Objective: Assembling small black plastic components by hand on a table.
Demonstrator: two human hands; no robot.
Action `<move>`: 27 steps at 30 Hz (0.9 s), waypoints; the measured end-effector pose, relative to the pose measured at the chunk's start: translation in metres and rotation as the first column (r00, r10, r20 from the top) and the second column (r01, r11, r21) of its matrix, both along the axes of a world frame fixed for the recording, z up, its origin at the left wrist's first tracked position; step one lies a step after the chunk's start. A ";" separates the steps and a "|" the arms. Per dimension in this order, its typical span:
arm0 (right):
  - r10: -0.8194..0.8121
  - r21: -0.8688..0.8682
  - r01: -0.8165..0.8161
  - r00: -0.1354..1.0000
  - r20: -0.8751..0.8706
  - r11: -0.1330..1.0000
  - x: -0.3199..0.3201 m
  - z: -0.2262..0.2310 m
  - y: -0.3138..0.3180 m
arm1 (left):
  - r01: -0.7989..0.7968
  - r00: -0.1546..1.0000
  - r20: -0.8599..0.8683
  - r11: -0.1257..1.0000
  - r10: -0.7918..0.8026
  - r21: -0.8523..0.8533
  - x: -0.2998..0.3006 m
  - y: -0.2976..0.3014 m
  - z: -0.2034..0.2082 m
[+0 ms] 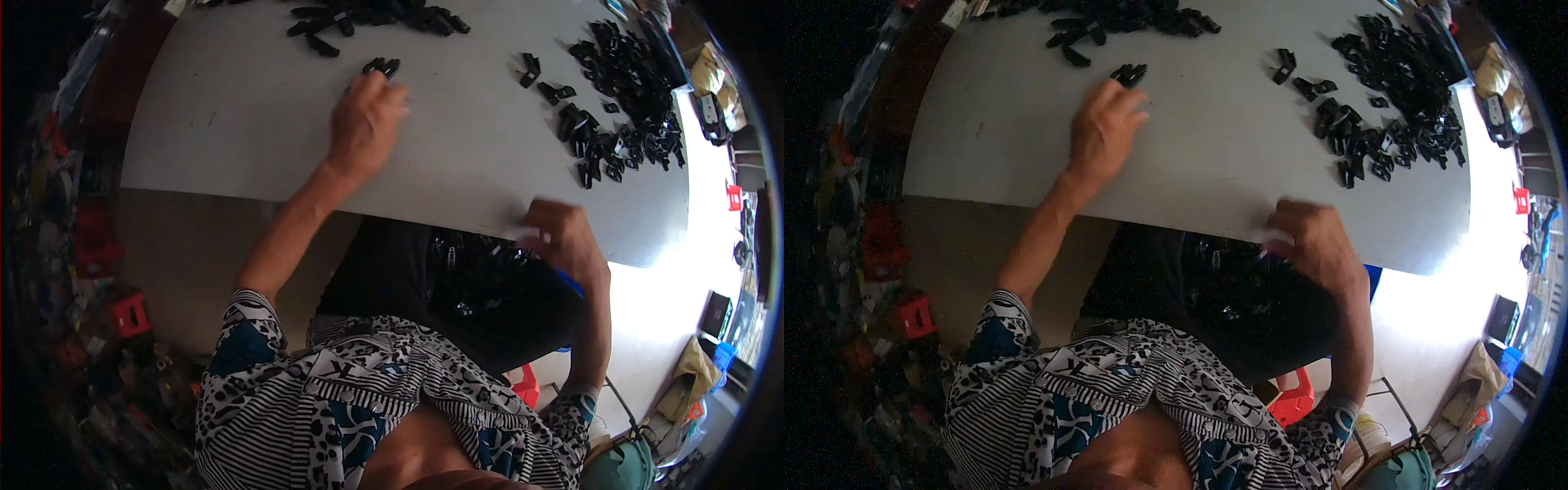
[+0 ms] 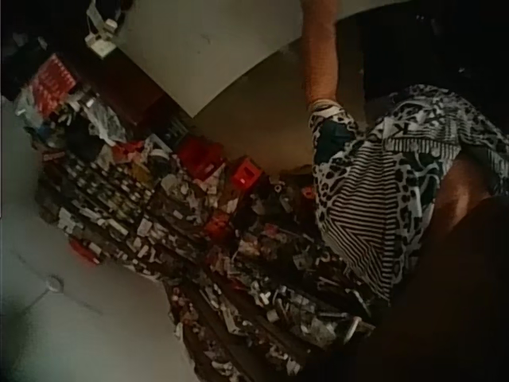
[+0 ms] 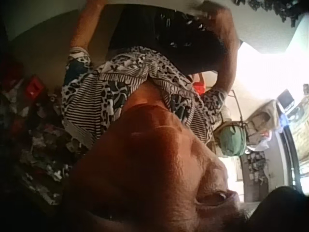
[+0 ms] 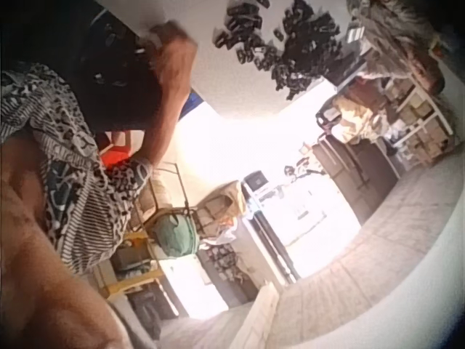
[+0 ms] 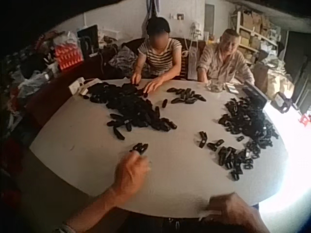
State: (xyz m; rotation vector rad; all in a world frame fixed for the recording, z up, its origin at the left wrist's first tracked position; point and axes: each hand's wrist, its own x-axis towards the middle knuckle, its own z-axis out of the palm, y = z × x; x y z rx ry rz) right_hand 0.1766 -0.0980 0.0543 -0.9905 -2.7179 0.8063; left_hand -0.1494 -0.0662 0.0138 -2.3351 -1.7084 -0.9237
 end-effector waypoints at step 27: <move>-0.428 0.470 0.401 0.902 -0.053 0.786 -0.044 -0.039 0.100 | 0.295 0.949 0.183 0.924 -0.255 -0.243 0.033 0.023 -0.013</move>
